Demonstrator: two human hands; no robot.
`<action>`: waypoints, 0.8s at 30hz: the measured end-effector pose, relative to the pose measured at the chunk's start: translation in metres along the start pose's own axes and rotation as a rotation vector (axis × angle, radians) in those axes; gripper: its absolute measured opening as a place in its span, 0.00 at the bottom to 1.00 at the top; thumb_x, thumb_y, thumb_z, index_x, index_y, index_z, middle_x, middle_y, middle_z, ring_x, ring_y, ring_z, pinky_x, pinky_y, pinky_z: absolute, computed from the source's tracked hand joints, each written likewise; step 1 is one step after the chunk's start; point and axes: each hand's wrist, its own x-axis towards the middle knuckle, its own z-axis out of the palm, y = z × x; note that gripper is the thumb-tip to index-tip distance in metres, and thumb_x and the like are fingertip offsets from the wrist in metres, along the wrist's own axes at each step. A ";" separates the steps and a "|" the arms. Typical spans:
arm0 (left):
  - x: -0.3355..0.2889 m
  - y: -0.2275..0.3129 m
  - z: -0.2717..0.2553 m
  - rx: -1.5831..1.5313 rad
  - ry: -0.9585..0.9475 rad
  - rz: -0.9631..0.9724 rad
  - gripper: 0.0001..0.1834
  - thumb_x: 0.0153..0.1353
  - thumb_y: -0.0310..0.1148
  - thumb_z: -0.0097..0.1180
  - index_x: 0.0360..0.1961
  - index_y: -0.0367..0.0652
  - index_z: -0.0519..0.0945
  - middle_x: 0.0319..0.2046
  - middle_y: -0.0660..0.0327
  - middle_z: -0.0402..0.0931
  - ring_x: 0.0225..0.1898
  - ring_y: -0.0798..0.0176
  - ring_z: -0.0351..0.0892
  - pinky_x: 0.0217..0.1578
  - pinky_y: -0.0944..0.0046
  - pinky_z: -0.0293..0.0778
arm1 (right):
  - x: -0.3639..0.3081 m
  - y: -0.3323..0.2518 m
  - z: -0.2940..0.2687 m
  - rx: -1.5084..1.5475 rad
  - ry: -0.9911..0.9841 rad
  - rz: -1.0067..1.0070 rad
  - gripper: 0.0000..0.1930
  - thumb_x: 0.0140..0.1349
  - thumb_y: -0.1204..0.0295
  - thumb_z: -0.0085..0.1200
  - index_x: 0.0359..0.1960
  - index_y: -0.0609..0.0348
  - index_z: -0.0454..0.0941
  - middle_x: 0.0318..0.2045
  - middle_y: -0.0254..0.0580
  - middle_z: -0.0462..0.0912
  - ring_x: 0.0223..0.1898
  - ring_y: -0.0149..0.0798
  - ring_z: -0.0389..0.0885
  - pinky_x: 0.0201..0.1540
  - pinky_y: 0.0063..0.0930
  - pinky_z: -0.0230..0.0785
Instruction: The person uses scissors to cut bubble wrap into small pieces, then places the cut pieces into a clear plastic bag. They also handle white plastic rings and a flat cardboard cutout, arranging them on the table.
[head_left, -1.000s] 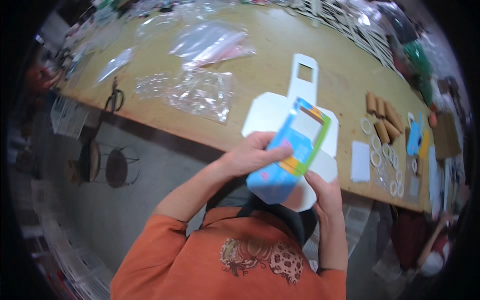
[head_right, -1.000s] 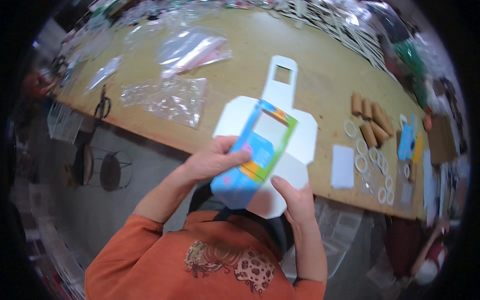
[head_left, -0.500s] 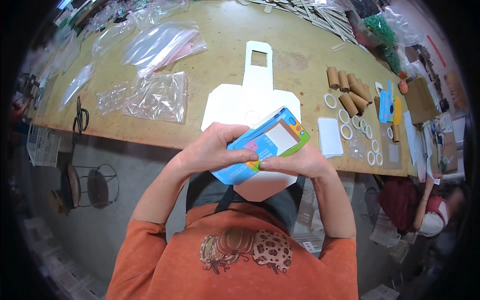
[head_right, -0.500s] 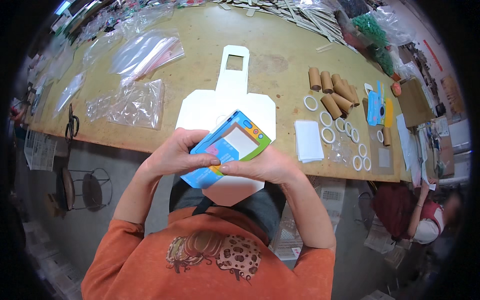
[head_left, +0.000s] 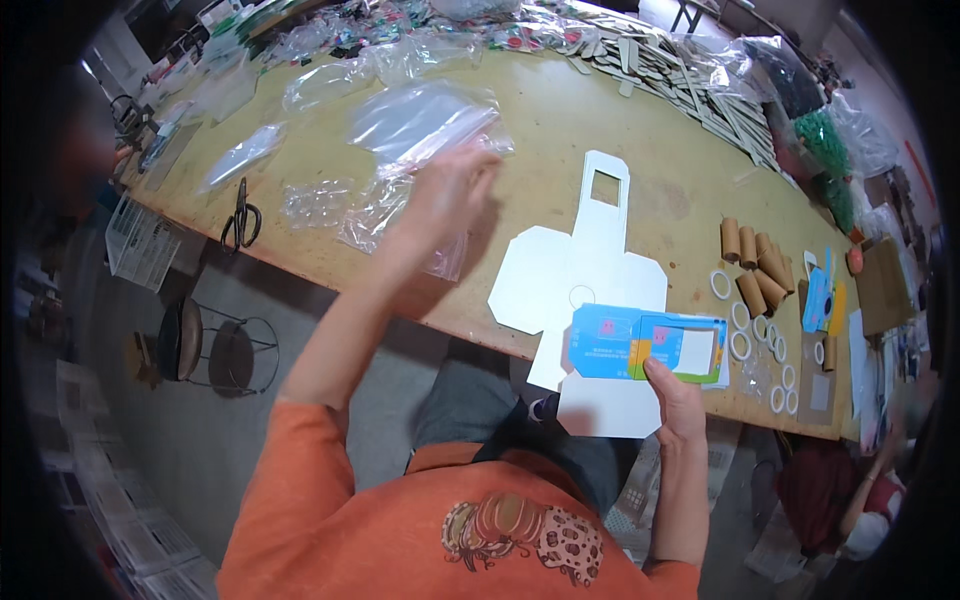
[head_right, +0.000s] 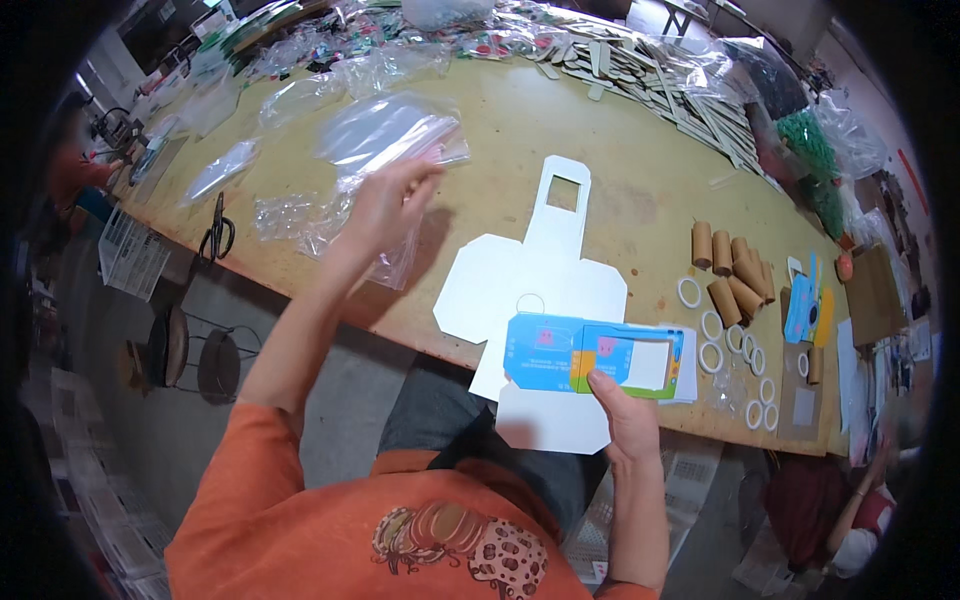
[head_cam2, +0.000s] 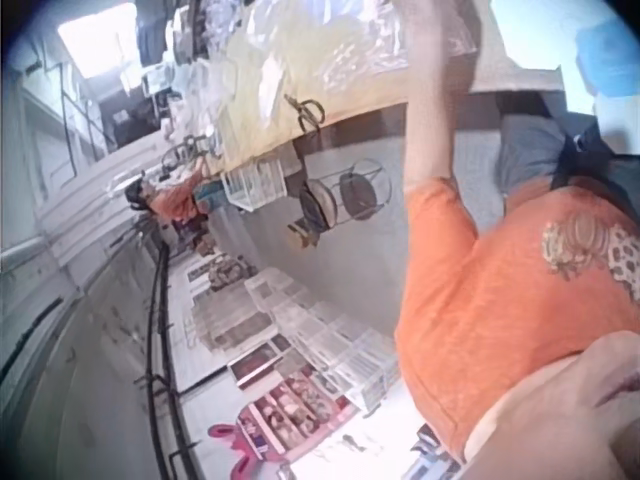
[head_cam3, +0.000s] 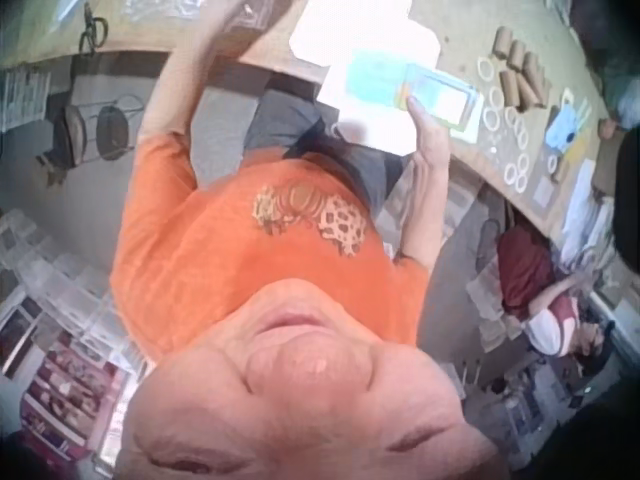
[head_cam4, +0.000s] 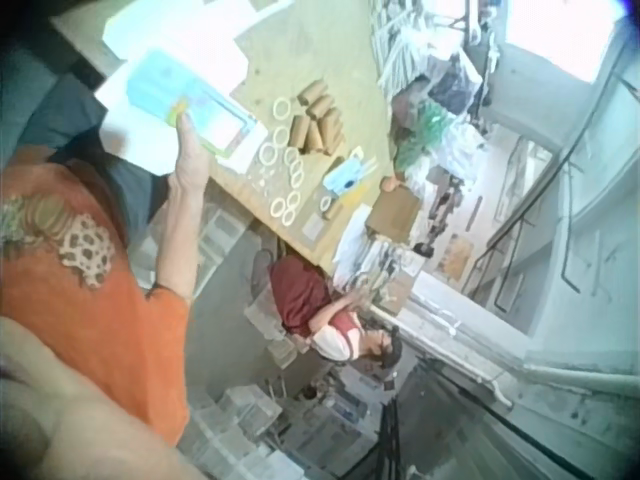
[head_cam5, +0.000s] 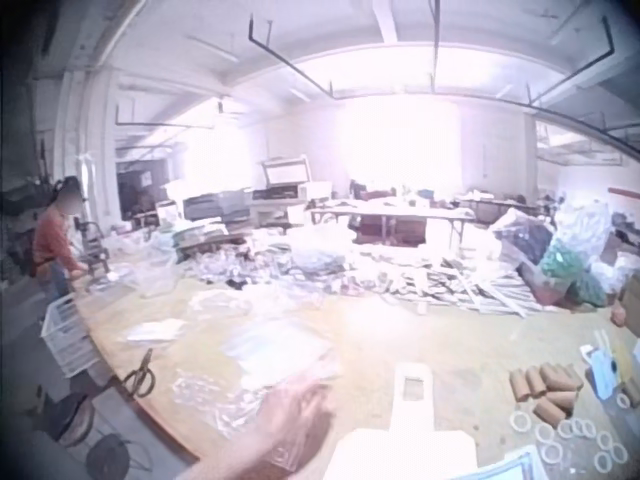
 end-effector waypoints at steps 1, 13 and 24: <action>0.014 -0.023 0.001 0.145 0.023 -0.025 0.10 0.60 0.34 0.55 0.36 0.37 0.81 0.35 0.47 0.80 0.40 0.47 0.80 0.42 0.53 0.75 | 0.001 0.004 0.003 0.020 -0.017 0.004 0.23 0.59 0.81 0.55 0.57 0.63 0.68 0.51 0.45 0.77 0.50 0.40 0.78 0.55 0.35 0.71; 0.055 -0.131 -0.011 0.316 -0.253 -0.235 0.15 0.54 0.36 0.48 0.34 0.40 0.83 0.33 0.45 0.80 0.39 0.44 0.81 0.44 0.51 0.74 | -0.004 0.029 0.006 0.106 -0.056 0.066 0.23 0.60 0.80 0.53 0.58 0.63 0.67 0.52 0.45 0.76 0.52 0.40 0.77 0.56 0.35 0.71; -0.006 -0.013 0.010 -0.080 0.123 0.138 0.06 0.64 0.28 0.50 0.42 0.41 0.75 0.24 0.52 0.78 0.24 0.54 0.79 0.26 0.60 0.73 | -0.007 0.029 0.021 -0.076 -0.100 0.001 0.23 0.61 0.76 0.53 0.59 0.63 0.67 0.52 0.42 0.76 0.52 0.37 0.75 0.55 0.32 0.68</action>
